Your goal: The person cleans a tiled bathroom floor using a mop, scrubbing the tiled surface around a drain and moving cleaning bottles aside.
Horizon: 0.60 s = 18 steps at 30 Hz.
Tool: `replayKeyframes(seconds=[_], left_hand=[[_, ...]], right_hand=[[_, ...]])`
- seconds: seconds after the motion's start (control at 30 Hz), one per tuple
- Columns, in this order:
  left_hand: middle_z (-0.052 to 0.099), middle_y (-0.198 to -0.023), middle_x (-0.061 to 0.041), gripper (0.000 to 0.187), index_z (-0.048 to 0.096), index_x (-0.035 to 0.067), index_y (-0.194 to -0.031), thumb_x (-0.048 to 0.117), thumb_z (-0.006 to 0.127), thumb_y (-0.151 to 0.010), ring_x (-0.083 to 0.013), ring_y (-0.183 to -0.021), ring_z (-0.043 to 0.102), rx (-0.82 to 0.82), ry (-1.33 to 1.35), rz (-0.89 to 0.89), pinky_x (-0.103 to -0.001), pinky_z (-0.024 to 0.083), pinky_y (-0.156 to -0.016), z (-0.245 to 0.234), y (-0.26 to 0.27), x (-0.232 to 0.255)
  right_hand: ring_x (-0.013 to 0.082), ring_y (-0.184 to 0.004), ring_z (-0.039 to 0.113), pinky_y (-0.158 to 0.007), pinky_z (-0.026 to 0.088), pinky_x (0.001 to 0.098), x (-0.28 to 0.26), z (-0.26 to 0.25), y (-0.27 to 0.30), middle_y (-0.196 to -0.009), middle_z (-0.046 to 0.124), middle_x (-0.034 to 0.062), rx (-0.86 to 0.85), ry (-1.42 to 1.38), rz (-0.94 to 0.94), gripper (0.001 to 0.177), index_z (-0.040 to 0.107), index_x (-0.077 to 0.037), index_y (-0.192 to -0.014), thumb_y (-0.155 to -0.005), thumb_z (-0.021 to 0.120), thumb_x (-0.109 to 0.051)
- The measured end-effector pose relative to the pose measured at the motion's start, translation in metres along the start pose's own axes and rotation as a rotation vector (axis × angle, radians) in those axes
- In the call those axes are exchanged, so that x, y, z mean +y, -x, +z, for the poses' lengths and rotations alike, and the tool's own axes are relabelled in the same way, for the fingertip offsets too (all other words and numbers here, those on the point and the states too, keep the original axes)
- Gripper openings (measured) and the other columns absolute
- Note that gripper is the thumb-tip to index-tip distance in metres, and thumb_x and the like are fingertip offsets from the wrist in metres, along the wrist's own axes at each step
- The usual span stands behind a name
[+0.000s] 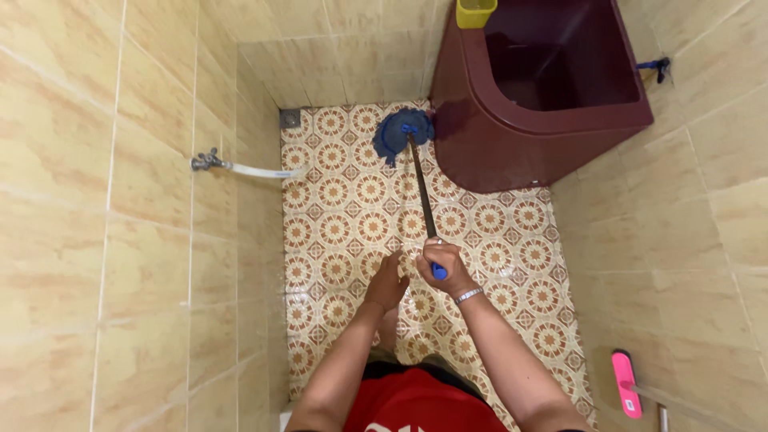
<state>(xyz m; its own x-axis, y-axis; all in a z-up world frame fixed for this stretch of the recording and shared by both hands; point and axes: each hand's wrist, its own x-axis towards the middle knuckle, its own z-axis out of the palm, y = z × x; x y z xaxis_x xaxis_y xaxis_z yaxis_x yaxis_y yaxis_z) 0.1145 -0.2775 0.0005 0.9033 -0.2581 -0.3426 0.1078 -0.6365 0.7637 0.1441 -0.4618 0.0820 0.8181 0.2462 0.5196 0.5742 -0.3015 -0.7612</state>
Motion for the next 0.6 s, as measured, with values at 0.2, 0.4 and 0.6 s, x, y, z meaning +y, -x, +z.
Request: replayKeyframes(seconds=[0.2,0.4,0.6], left_hand=[[0.049,-0.145,-0.019,0.067,0.037,0.01,-0.15,0.014,0.066,-0.09,-0.0351,-0.13,0.055,0.032,0.036,-0.043,-0.044,0.048,-0.105,-0.018,-0.012,-0.038],[0.047,-0.148,-0.017,0.066,0.038,0.011,-0.151,0.014,0.067,-0.091,-0.0342,-0.132,0.054,-0.017,0.019,-0.137,-0.042,0.047,-0.107,-0.024,-0.013,-0.047],[0.049,-0.146,-0.018,0.067,0.037,0.011,-0.151,0.016,0.066,-0.092,-0.0353,-0.13,0.056,-0.029,0.055,-0.066,-0.043,0.049,-0.105,-0.011,-0.016,-0.033]], right_hand=[[0.0188,-0.056,0.05,-0.053,0.044,0.0331,0.072,0.015,-0.024,-0.06,0.05,0.0044,-0.091,0.081,0.131,0.037,0.046,-0.009,-0.058,-0.089,0.065,0.0],[0.0188,-0.059,0.048,-0.055,0.042,0.0347,0.054,0.001,-0.048,-0.06,0.048,0.0044,-0.087,0.027,0.147,0.035,0.044,-0.007,-0.062,-0.087,0.067,-0.001],[0.0229,-0.057,0.045,-0.06,0.042,0.0382,0.022,-0.004,-0.032,-0.057,0.043,0.0069,-0.161,0.019,0.114,0.038,0.039,-0.005,-0.061,-0.085,0.067,0.002]])
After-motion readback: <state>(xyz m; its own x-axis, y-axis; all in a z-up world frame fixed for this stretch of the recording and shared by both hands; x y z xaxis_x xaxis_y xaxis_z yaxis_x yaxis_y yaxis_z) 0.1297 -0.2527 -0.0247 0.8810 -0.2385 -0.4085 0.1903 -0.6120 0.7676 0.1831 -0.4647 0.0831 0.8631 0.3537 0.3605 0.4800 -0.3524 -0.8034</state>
